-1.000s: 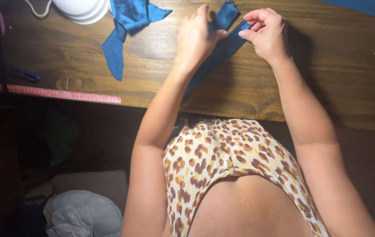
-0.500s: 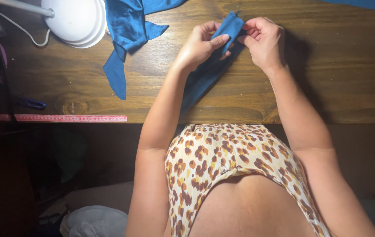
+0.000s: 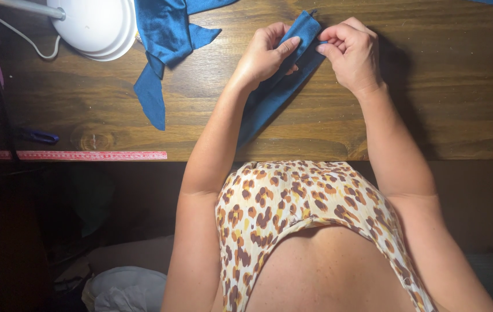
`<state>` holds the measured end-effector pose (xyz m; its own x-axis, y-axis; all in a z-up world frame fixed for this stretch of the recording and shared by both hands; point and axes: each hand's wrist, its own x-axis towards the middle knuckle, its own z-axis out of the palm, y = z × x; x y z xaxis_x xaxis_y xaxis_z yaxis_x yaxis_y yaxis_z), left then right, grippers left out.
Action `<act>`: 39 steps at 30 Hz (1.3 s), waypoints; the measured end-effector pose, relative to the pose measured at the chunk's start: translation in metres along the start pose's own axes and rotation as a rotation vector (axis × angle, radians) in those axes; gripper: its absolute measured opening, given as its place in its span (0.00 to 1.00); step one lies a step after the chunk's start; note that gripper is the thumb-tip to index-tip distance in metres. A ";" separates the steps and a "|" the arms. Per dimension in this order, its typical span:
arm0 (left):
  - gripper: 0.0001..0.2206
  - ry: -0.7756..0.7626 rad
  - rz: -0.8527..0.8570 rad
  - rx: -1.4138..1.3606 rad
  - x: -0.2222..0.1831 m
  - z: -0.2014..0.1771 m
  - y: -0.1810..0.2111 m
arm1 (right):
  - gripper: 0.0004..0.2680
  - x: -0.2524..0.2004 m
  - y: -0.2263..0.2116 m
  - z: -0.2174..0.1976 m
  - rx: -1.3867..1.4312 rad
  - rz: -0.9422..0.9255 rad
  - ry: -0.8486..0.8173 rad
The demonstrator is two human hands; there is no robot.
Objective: Manually turning a sewn blue fabric tube right-side out using hands and a pin.
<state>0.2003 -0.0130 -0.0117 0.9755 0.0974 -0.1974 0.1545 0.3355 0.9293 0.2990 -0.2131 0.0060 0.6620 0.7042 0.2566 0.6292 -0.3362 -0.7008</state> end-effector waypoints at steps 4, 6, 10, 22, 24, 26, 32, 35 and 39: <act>0.06 0.012 0.001 -0.010 0.000 0.001 0.002 | 0.06 0.000 -0.011 -0.010 0.005 -0.060 -0.034; 0.06 0.022 -0.010 -0.003 0.000 0.001 0.002 | 0.06 -0.002 -0.013 -0.016 0.031 -0.138 -0.050; 0.05 0.015 -0.007 0.065 0.005 0.000 -0.002 | 0.05 -0.007 -0.015 -0.022 0.156 -0.073 -0.062; 0.16 0.101 0.069 0.723 0.015 -0.002 0.003 | 0.05 -0.010 -0.017 -0.021 0.227 -0.158 0.003; 0.15 0.102 0.099 0.740 0.015 -0.002 0.002 | 0.05 -0.010 -0.017 -0.021 0.283 -0.145 0.009; 0.15 0.099 0.191 0.737 0.014 -0.001 0.002 | 0.05 -0.009 -0.019 -0.021 0.275 -0.123 0.015; 0.13 0.064 0.322 0.720 0.005 0.000 0.020 | 0.05 -0.007 -0.012 -0.020 0.197 -0.146 0.035; 0.17 0.152 0.243 0.819 0.007 -0.001 0.012 | 0.05 -0.007 -0.011 -0.019 0.145 -0.174 0.052; 0.18 0.213 0.301 0.995 0.005 0.002 0.007 | 0.05 -0.010 -0.002 -0.012 -0.016 -0.211 0.087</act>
<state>0.2071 -0.0121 -0.0055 0.9621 0.2435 0.1226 0.0638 -0.6384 0.7671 0.2957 -0.2267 0.0131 0.5476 0.7033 0.4534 0.7633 -0.1977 -0.6151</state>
